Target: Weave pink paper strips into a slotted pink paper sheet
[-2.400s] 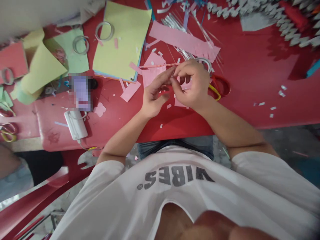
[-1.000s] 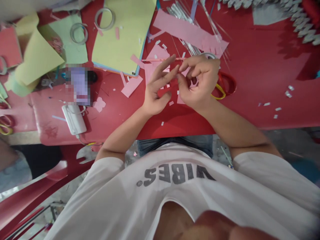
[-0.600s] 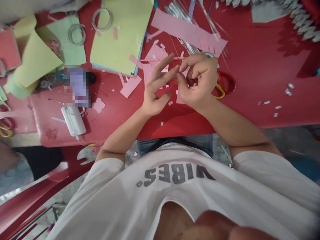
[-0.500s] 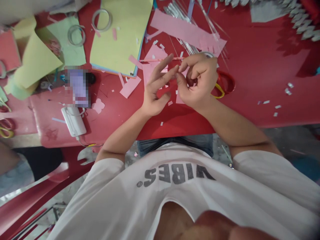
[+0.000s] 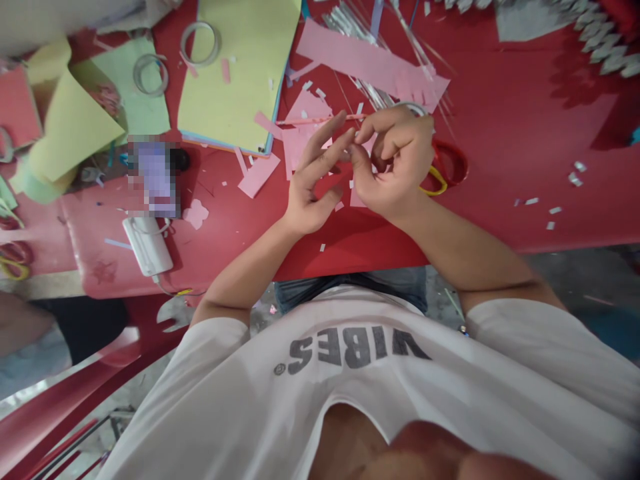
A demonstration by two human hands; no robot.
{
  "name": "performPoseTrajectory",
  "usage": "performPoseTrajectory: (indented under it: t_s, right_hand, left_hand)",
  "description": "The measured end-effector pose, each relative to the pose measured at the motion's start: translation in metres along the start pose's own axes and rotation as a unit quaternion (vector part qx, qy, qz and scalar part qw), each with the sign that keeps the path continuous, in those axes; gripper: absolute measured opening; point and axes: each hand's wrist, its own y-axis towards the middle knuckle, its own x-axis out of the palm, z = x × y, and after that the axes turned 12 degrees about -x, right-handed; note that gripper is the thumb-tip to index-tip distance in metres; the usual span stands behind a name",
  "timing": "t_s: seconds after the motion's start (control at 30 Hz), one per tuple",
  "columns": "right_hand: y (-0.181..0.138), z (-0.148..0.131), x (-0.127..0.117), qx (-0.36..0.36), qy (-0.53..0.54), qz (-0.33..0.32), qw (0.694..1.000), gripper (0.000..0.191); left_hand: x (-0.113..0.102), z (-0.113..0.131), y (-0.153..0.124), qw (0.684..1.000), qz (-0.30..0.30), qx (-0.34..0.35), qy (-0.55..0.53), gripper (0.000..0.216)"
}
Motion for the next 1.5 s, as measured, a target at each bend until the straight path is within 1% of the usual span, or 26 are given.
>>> performPoseTrajectory:
  t_s: [0.07, 0.23, 0.4, 0.47, 0.57, 0.63, 0.7, 0.77, 0.87, 0.93, 0.97, 1.0, 1.1, 1.2, 1.27, 1.37, 1.5]
  right_hand:
    - [0.000, 0.000, 0.000, 0.000, -0.001, 0.001, 1.000, 0.035]
    - [0.000, 0.002, -0.001, -0.005, 0.005, 0.006, 1.000, 0.035]
    - [0.004, 0.000, 0.002, -0.025, 0.001, 0.001, 1.000, 0.034]
    - [0.006, -0.002, 0.004, -0.044, -0.003, -0.001, 0.999, 0.034]
    - [0.008, -0.005, 0.003, -0.070, 0.001, 0.008, 0.998, 0.033]
    - [0.009, -0.008, 0.000, -0.056, 0.009, 0.004, 0.998, 0.028]
    - [0.010, -0.010, -0.005, -0.038, 0.018, -0.044, 0.998, 0.022]
    - [0.011, -0.011, -0.010, -0.050, 0.026, -0.117, 0.992, 0.018]
    - [0.010, -0.012, -0.011, -0.084, 0.024, -0.209, 0.974, 0.011]
    - [0.008, -0.012, -0.009, -0.074, 0.010, -0.248, 0.966, 0.009]
    - [0.006, -0.011, -0.007, -0.060, 0.005, -0.258, 0.964, 0.009]
    - [0.005, -0.011, -0.005, -0.049, 0.006, -0.259, 0.965, 0.010]
    - [0.003, -0.011, -0.002, -0.028, 0.031, -0.236, 0.971, 0.011]
    - [0.005, -0.012, 0.001, -0.054, 0.063, -0.187, 0.979, 0.007]
    - [0.006, -0.012, 0.002, -0.095, 0.086, -0.156, 0.979, 0.007]
    - [0.007, -0.012, 0.003, -0.138, 0.085, -0.161, 0.973, 0.013]
    - [0.011, -0.016, 0.000, -0.122, 0.011, -0.177, 0.977, 0.010]
  left_hand:
    - [0.001, -0.001, 0.000, 1.000, 0.001, -0.012, -0.005, 0.068]
    - [0.003, -0.010, 0.006, 0.999, -0.006, 0.040, -0.016, 0.075]
    - [0.005, -0.010, 0.006, 0.998, -0.019, 0.048, -0.047, 0.076]
    - [0.007, -0.008, 0.004, 0.995, -0.034, 0.037, -0.086, 0.075]
    - [0.007, -0.011, 0.004, 0.987, -0.052, -0.003, -0.150, 0.078]
    - [0.004, -0.016, 0.006, 0.982, -0.059, -0.019, -0.180, 0.083]
    - [-0.003, -0.018, 0.008, 0.978, -0.053, -0.039, -0.196, 0.083]
    - [-0.012, -0.014, 0.010, 0.978, -0.035, -0.069, -0.193, 0.073]
    - [-0.022, 0.001, 0.010, 0.977, -0.012, -0.096, -0.191, 0.061]
    - [-0.024, 0.013, 0.009, 0.974, 0.016, -0.121, -0.189, 0.059]
    - [-0.024, 0.018, 0.008, 0.973, 0.023, -0.134, -0.185, 0.058]
    - [-0.023, 0.021, 0.008, 0.972, 0.029, -0.143, -0.183, 0.058]
    - [-0.021, 0.023, 0.007, 0.970, 0.018, -0.150, -0.188, 0.059]
    - [-0.021, 0.018, 0.008, 0.971, 0.000, -0.132, -0.202, 0.058]
    - [-0.021, 0.017, 0.008, 0.972, 0.003, -0.127, -0.200, 0.060]
    - [-0.022, 0.020, 0.007, 0.969, 0.007, -0.149, -0.196, 0.063]
    - [-0.020, 0.025, 0.005, 0.967, 0.001, -0.168, -0.190, 0.062]
